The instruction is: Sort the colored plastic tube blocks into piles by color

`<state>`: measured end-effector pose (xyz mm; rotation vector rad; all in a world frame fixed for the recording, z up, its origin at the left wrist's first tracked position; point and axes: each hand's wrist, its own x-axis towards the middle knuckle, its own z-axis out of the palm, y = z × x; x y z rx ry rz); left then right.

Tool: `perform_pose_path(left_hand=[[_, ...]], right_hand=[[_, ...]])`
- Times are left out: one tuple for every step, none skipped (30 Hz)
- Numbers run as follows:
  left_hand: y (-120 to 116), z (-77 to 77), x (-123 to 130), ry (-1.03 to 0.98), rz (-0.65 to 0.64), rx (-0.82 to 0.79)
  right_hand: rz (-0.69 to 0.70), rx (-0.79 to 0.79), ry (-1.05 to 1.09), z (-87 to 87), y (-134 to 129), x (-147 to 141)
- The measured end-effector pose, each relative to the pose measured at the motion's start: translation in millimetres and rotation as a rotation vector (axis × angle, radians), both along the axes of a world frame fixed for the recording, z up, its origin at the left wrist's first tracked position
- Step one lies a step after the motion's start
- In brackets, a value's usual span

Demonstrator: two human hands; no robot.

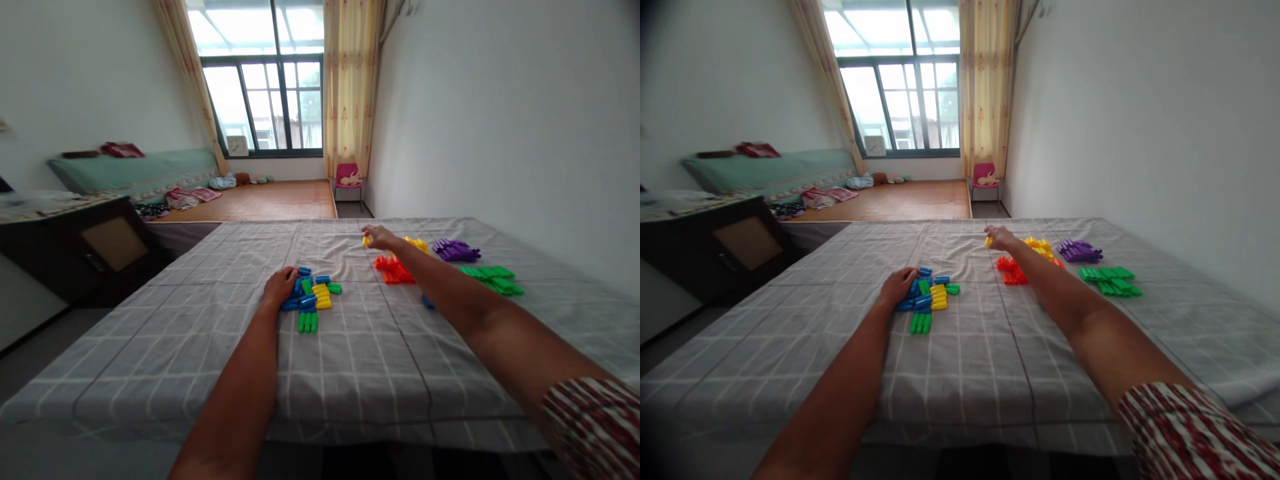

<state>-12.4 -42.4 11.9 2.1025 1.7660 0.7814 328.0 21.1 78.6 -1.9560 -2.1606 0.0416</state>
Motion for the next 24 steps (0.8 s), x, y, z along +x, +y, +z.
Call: perform_pose_path(left_hand=[[0,0.1,0,0.004,0.006,-0.003],[0,0.2,0,0.006,0.010,-0.007],[1,0.1,0,0.008,0.012,-0.011],[1,-0.1,0,0.008,0.012,-0.014],[1,-0.4,0,0.009,0.012,-0.014],[1,-0.8,0,0.008,0.011,-0.011],[2,-1.3,0,0.007,0.010,-0.006],[2,-1.9,-1,0.005,0.008,0.000],[3,-2.6,-1,0.003,0.008,0.005],[3,-3.4,-1,0.000,0.008,0.008],[4,-4.2,-1,0.000,0.010,0.007],[4,-5.0,-1,0.001,0.012,0.006],[5,-5.8,-1,0.002,0.014,0.005],[5,-6.5,-1,0.005,0.015,0.004],[6,-7.2,-1,0.007,0.016,0.004],[6,-7.7,-1,0.007,0.016,0.006],[6,-8.2,-1,0.005,0.017,0.010],[6,-8.6,-1,0.002,0.018,0.014],[5,-8.9,-1,-0.001,0.019,0.018],[5,-9.2,-1,-0.004,0.019,0.022],[4,-9.3,-2,-0.008,0.018,0.024],[4,-9.5,-2,-0.011,0.015,0.025],[4,-9.6,-2,-0.014,0.011,0.025],[4,-9.7,-2,-0.017,0.007,0.026]], right_hand=[[-0.041,0.014,-0.016,3.3,1,14],[-0.063,0.016,-0.027,5.2,2,27],[-0.077,0.012,-0.033,5.5,3,37],[-0.091,0.008,-0.040,4.6,3,45],[-0.105,0.004,-0.046,2.7,4,51],[-0.118,0.000,-0.051,0.3,4,55],[-0.132,-0.004,-0.055,-2.0,5,57],[-0.145,-0.004,-0.060,-4.0,6,55],[-0.154,0.004,-0.066,-5.4,7,52],[-0.142,0.016,-0.072,-6.1,7,45],[-0.100,0.023,-0.071,-6.2,6,35],[-0.023,0.020,-0.057,-6.1,3,22],[0.093,0.008,-0.025,-6.1,-3,7],[0.240,-0.016,0.021,-6.5,-11,-9],[0.400,-0.048,0.077,-7.5,-22,-27],[0.557,-0.079,0.128,-9.2,-34,-44],[0.686,-0.102,0.161,-11.5,-47,-61],[0.783,-0.108,0.171,-14.2,-60,-75],[0.847,-0.101,0.159,-16.9,-72,-88],[0.875,-0.081,0.133,-19.5,-82,-98],[0.877,-0.059,0.098,-21.5,-90,-105],[0.860,-0.045,0.063,-22.7,-96,-110],[0.835,-0.050,0.032,-23.1,-100,-112],[0.802,-0.076,0.008,-22.6,-103,-113]])
